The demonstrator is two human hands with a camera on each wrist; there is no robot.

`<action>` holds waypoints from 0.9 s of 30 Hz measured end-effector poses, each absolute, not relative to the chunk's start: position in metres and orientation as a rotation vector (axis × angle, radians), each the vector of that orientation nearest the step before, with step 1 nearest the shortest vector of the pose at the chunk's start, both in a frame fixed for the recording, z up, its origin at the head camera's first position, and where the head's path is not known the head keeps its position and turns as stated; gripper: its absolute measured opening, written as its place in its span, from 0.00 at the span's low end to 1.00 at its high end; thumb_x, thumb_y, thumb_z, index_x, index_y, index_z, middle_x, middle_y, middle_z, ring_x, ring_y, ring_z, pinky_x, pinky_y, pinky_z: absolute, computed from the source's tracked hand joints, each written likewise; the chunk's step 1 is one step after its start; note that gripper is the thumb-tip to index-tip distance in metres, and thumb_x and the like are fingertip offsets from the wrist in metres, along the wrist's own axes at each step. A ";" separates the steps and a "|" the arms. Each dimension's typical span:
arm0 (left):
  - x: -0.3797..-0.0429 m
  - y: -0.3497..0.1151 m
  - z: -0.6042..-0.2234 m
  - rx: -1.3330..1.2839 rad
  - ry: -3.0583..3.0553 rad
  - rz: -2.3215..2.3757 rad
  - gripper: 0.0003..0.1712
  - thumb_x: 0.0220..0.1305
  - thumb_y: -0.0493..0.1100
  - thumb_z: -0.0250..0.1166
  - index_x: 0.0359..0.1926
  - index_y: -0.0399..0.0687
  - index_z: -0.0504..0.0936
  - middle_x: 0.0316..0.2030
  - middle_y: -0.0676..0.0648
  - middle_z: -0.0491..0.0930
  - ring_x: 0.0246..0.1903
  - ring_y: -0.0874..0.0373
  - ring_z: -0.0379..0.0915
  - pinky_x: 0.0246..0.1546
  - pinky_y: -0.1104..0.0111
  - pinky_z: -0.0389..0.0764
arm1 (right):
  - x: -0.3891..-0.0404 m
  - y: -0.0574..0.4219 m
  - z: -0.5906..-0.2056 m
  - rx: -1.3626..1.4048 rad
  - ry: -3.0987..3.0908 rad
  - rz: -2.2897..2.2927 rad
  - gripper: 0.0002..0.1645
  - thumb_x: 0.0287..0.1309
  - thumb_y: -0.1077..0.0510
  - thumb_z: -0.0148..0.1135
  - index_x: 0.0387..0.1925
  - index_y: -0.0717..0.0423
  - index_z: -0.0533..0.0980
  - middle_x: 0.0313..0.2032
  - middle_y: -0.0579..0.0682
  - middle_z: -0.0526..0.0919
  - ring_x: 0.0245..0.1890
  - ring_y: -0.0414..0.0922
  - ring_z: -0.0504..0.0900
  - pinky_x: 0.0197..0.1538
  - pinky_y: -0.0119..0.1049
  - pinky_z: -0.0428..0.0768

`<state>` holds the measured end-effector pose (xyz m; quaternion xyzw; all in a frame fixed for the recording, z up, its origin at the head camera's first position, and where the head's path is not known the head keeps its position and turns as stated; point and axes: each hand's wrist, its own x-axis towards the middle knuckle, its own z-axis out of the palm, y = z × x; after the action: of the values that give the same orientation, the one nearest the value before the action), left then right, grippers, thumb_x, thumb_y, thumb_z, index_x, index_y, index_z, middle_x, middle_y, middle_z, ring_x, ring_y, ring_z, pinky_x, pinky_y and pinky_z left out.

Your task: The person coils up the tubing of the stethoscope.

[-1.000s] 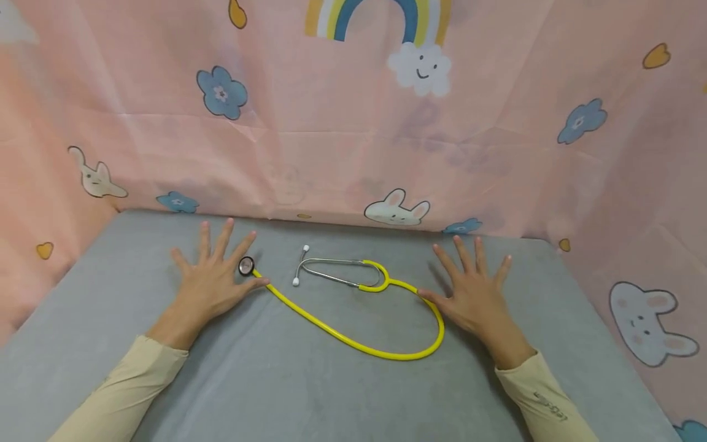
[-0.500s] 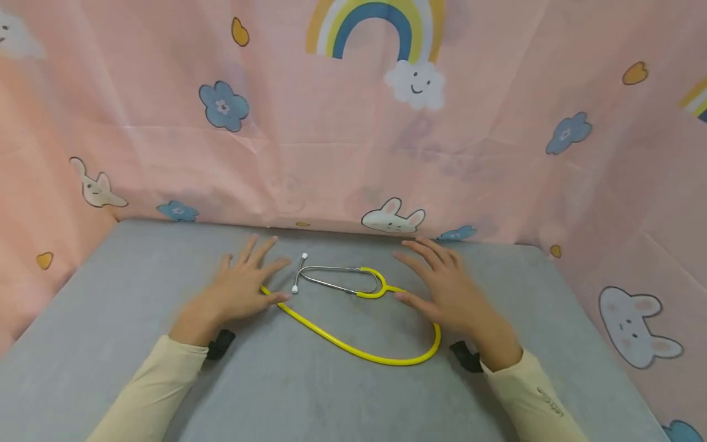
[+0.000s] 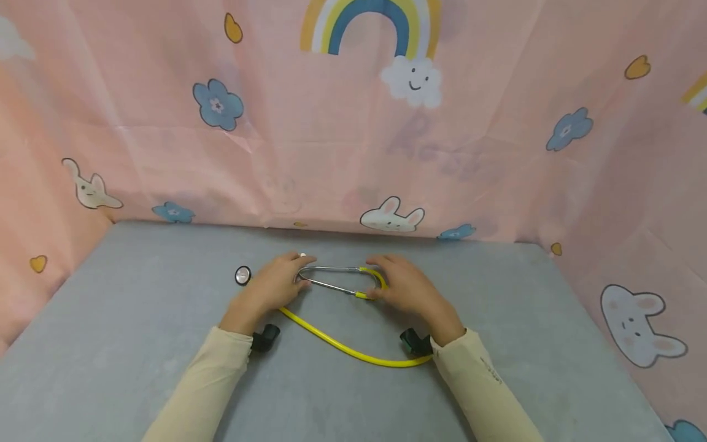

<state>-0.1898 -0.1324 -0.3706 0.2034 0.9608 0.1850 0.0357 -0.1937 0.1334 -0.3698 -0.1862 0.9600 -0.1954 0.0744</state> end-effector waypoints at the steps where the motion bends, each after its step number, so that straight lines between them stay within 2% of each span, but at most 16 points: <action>1: -0.191 -0.133 -0.372 0.608 2.953 0.601 0.29 0.66 0.43 0.67 0.67 0.46 0.74 0.59 0.38 0.77 0.57 0.41 0.76 0.59 0.48 0.76 | -0.195 0.134 -0.372 -0.537 2.884 -0.556 0.40 0.54 0.46 0.74 0.67 0.50 0.71 0.64 0.53 0.75 0.66 0.54 0.72 0.67 0.55 0.71; 3: -0.194 -0.135 -0.373 0.570 2.951 0.669 0.28 0.64 0.40 0.68 0.65 0.44 0.76 0.56 0.38 0.79 0.54 0.43 0.78 0.57 0.49 0.77 | -0.196 0.134 -0.374 -0.508 2.882 -0.524 0.42 0.52 0.46 0.76 0.67 0.50 0.72 0.61 0.53 0.77 0.62 0.53 0.74 0.66 0.53 0.73; 6: -0.196 -0.135 -0.375 0.507 2.930 0.786 0.26 0.62 0.38 0.69 0.62 0.43 0.78 0.51 0.40 0.82 0.44 0.49 0.80 0.50 0.55 0.79 | -0.197 0.134 -0.377 -0.496 2.879 -0.513 0.42 0.51 0.47 0.77 0.66 0.51 0.72 0.58 0.53 0.79 0.57 0.51 0.76 0.63 0.53 0.75; 8: -0.197 -0.135 -0.375 0.471 2.917 0.854 0.26 0.60 0.37 0.70 0.60 0.43 0.80 0.47 0.41 0.83 0.36 0.54 0.78 0.43 0.60 0.78 | -0.198 0.134 -0.379 -0.488 2.879 -0.527 0.42 0.51 0.47 0.77 0.66 0.50 0.72 0.58 0.54 0.78 0.58 0.51 0.76 0.63 0.52 0.75; 11: -0.197 -0.134 -0.374 0.438 2.897 0.968 0.26 0.57 0.34 0.72 0.59 0.42 0.81 0.46 0.40 0.82 0.30 0.59 0.75 0.36 0.67 0.75 | -0.198 0.134 -0.380 -0.494 2.903 -0.531 0.40 0.53 0.48 0.76 0.67 0.50 0.72 0.59 0.55 0.78 0.55 0.52 0.77 0.60 0.52 0.77; 15: -0.197 -0.131 -0.368 0.431 2.916 1.083 0.27 0.53 0.29 0.73 0.56 0.40 0.82 0.45 0.39 0.78 0.31 0.59 0.77 0.32 0.70 0.75 | -0.198 0.134 -0.375 -0.481 2.963 -0.589 0.39 0.55 0.51 0.74 0.68 0.48 0.71 0.57 0.56 0.77 0.49 0.51 0.79 0.53 0.49 0.79; 18: -0.197 -0.129 -0.362 0.419 2.996 1.089 0.26 0.51 0.28 0.73 0.54 0.40 0.84 0.40 0.42 0.77 0.31 0.58 0.77 0.33 0.69 0.75 | -0.199 0.136 -0.368 -0.503 2.998 -0.677 0.39 0.56 0.51 0.73 0.69 0.46 0.70 0.58 0.56 0.76 0.49 0.51 0.79 0.52 0.49 0.80; 23: -0.196 -0.128 -0.359 0.447 3.141 1.069 0.22 0.48 0.30 0.75 0.48 0.43 0.88 0.33 0.45 0.77 0.31 0.56 0.75 0.35 0.65 0.75 | -0.195 0.142 -0.359 -0.620 3.032 -0.760 0.38 0.58 0.51 0.72 0.69 0.45 0.69 0.56 0.54 0.76 0.47 0.51 0.78 0.49 0.48 0.79; 27: -0.193 -0.130 -0.359 0.534 3.196 1.107 0.18 0.49 0.35 0.78 0.44 0.42 0.89 0.32 0.46 0.78 0.29 0.57 0.73 0.31 0.68 0.73 | -0.192 0.143 -0.356 -0.686 3.037 -0.788 0.39 0.58 0.52 0.71 0.70 0.46 0.69 0.54 0.54 0.76 0.48 0.51 0.78 0.49 0.48 0.80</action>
<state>-0.1928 -0.1297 -0.3587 0.1545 0.9241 0.3200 -0.1407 -0.1921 0.1433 -0.3561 -0.2135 0.9450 -0.2451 -0.0349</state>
